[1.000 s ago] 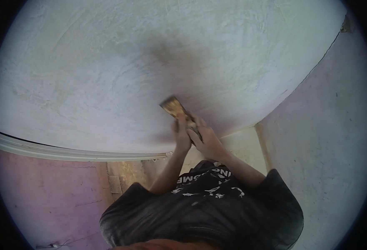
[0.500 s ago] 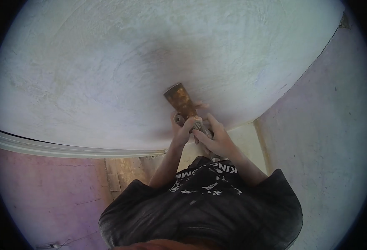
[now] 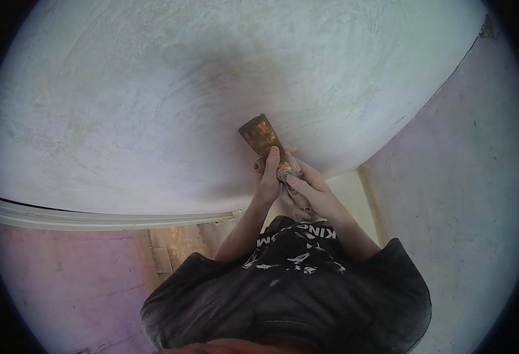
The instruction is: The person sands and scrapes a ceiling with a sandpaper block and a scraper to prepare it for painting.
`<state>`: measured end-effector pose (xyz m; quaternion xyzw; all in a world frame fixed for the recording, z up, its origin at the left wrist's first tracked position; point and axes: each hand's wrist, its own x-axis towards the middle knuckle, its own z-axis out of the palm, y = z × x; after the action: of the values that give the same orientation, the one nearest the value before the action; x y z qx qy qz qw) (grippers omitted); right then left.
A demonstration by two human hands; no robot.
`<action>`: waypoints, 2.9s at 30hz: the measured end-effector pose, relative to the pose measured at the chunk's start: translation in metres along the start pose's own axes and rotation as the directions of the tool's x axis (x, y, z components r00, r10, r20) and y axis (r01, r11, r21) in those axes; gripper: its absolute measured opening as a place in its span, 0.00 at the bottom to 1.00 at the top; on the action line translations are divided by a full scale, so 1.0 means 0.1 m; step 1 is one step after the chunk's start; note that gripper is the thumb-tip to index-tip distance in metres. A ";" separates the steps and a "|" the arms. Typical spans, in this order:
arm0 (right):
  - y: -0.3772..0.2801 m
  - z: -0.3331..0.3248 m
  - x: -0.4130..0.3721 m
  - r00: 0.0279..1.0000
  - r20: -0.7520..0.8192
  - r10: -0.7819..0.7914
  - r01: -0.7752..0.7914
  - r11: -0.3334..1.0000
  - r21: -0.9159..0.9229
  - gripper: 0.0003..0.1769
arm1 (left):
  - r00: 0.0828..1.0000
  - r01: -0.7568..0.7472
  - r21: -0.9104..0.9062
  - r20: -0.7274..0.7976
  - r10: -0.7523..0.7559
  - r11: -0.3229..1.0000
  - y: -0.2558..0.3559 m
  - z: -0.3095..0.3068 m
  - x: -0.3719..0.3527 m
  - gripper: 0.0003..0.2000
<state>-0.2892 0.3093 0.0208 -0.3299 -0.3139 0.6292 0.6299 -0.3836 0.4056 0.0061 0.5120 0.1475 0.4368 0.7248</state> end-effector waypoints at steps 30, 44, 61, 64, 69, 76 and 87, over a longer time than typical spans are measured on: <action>0.25 0.15 0.10 0.983 -0.117 -0.143 0.088 0.918 -0.386 0.16 | 0.985 0.000 0.171 -0.171 0.030 0.985 0.13 0.07 -0.02 0.17; 1.14 -0.21 -0.01 0.987 -0.154 0.050 -0.144 0.698 -0.702 0.22 | 0.851 0.426 0.198 -0.420 -0.316 0.883 -0.68 -0.81 -0.83 0.18; 2.22 0.67 -2.16 0.998 0.037 0.044 -0.013 0.799 -0.601 0.20 | 0.899 0.277 0.178 -0.395 -0.190 0.944 0.02 -0.28 -3.83 0.20; 2.19 0.82 -2.43 0.987 0.076 0.142 -0.080 0.844 -0.531 0.19 | 0.857 0.246 0.147 -0.495 -0.144 0.958 0.05 -0.30 -4.19 0.20; 2.17 0.99 -2.62 0.984 0.140 0.106 -0.022 0.866 -0.500 0.19 | 0.830 0.373 0.274 -0.525 -0.188 0.886 0.33 -0.29 -4.46 0.20; 1.87 1.20 -2.45 0.988 0.150 -0.047 0.123 0.823 -0.555 0.14 | 0.885 0.234 0.291 -0.458 -0.079 0.928 0.49 -0.35 -4.40 0.16; 1.48 1.32 -2.06 0.968 0.180 0.173 -0.118 0.953 -0.281 0.17 | 0.971 0.163 0.268 -0.215 -0.106 0.949 0.71 -0.45 -3.79 0.12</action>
<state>-0.4852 0.1044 -0.0176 -0.3684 -0.4333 0.6561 0.4961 -0.6655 0.1432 -0.0401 0.5533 0.3148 0.4091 0.6538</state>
